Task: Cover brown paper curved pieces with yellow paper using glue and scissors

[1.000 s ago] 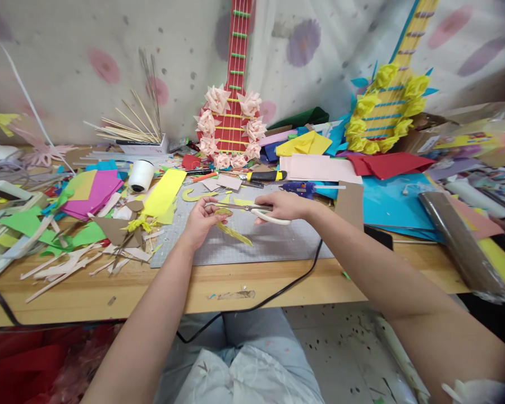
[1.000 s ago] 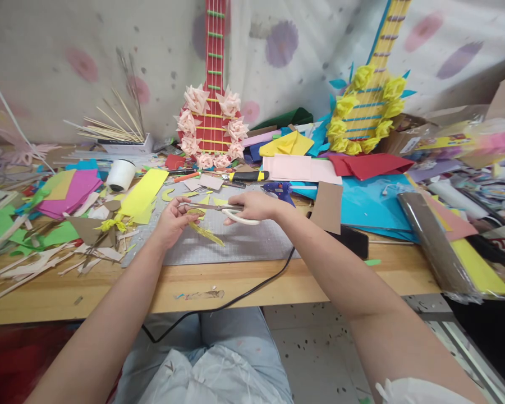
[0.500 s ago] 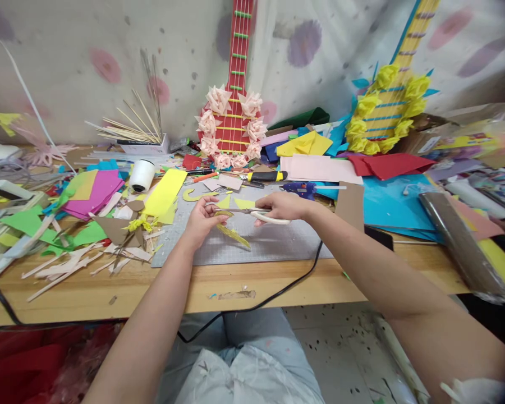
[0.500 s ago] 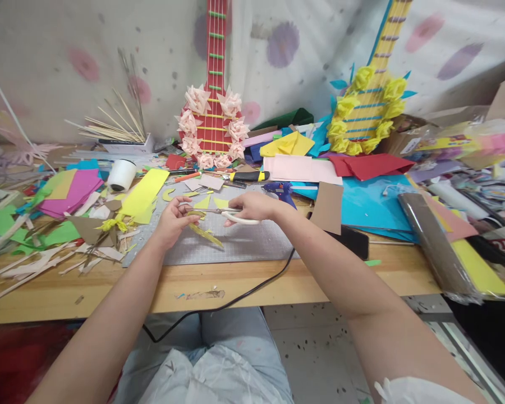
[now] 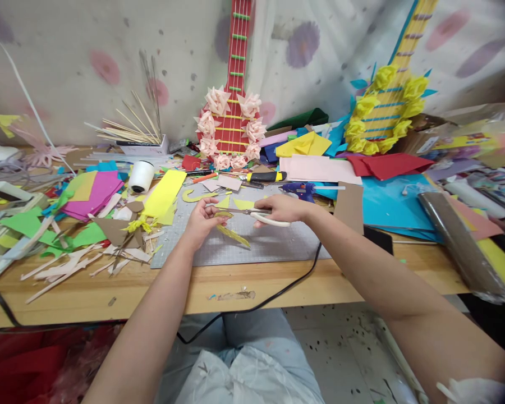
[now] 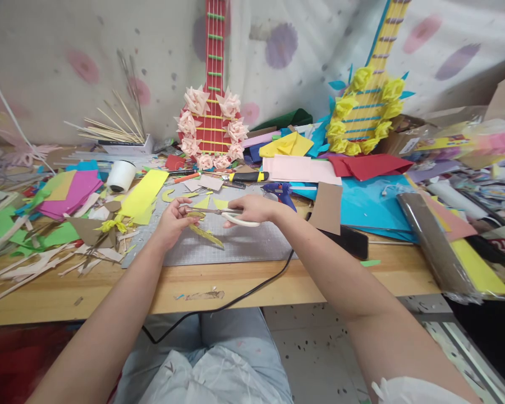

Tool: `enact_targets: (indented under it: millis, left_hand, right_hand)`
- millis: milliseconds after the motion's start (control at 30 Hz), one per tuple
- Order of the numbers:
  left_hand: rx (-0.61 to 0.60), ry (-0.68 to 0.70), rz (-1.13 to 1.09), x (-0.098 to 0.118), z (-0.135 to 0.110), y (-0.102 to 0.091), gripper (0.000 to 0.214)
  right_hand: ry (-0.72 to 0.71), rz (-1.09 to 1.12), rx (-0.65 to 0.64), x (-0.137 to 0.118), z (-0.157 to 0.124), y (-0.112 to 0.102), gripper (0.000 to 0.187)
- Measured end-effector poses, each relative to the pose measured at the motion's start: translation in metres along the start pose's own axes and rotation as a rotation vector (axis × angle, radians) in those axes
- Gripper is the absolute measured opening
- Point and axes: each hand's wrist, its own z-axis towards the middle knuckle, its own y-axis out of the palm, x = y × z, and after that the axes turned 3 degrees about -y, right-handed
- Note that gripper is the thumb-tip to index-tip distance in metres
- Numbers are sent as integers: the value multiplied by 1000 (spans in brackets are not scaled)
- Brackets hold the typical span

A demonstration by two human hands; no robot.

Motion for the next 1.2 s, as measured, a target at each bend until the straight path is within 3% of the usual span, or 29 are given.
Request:
enact_targets:
  millis: [300,533,733,900,1033,1200]
  left_hand:
    - [8,2,-9,4,-2,3,51]
    - [23,-32,-105,2,-2,3,49]
    - [308,-36,-342,3,7,-2,37]
    - [395,-54,-436,1,11,-7,35]
    - [364,-36,-390,-5,12,-6,37]
    - [277,-2,-289,-10,11,-1,41]
  right_hand:
    - [0,-66,34,1,3,3,48]
    - [43,48,66,0,5,8,52]
    - [247,75,362,10,7,35,44]
    - [335,375,597,13,14,62,40]
    - [136,782,611,3,21,68,42]
    - [76,942,709,-2,28,71,47]
